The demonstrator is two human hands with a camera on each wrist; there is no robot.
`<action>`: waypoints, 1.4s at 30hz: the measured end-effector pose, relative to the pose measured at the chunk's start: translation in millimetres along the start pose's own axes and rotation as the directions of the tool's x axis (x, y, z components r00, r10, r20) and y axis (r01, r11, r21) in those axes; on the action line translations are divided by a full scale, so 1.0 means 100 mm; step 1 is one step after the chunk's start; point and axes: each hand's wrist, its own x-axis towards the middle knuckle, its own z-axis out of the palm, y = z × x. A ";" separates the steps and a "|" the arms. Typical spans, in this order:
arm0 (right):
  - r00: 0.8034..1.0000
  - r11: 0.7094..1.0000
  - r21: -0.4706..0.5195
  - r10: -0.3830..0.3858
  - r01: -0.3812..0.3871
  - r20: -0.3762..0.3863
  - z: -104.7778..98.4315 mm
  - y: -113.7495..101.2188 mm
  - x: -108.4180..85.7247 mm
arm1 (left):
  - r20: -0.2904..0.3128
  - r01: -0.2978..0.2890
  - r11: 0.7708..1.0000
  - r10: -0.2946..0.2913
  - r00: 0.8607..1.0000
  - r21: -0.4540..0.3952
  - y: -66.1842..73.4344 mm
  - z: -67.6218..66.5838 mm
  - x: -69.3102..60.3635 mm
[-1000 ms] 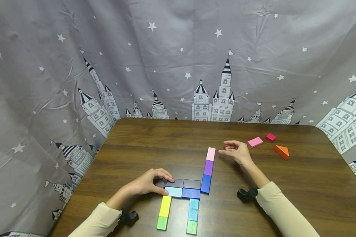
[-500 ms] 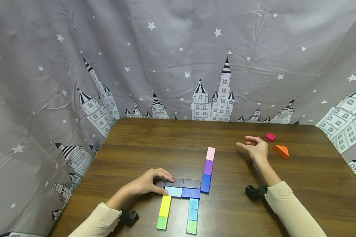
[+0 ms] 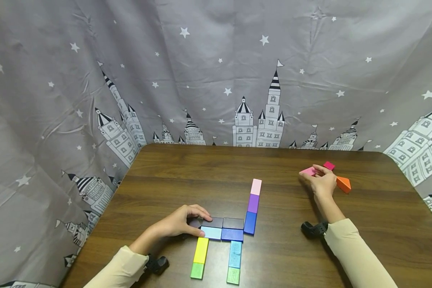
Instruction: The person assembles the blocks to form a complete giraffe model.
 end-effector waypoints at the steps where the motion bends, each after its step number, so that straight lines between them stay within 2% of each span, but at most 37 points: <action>1: 1.000 1.000 0.006 0.014 -0.014 -0.003 0.00 0.01 0.00 | -0.001 0.000 1.000 0.000 1.000 0.001 0.00 0.00 0.00; 9: 0.999 0.999 -0.012 0.042 -0.042 0.005 -0.04 0.08 0.05 | 0.002 -0.011 1.000 0.011 1.000 -0.019 -0.02 0.01 0.00; 17: 0.990 0.992 -0.004 0.127 -0.127 0.056 -0.07 0.08 0.09 | 0.003 -0.018 1.000 0.018 1.000 -0.017 -0.02 0.00 0.01; 25: 0.989 0.991 -0.007 0.131 -0.131 0.067 -0.09 0.09 0.11 | 0.011 0.002 1.000 -0.002 1.000 -0.010 -0.03 -0.01 0.00; 32: 0.986 0.990 -0.065 0.130 -0.124 0.102 -0.12 0.08 0.13 | 0.005 -0.007 1.000 0.007 1.000 0.002 -0.02 -0.01 -0.01; 42: 0.991 0.984 -0.170 0.067 -0.047 0.118 -0.15 0.06 0.16 | 0.004 -0.002 1.000 0.002 1.000 -0.001 -0.01 -0.01 -0.01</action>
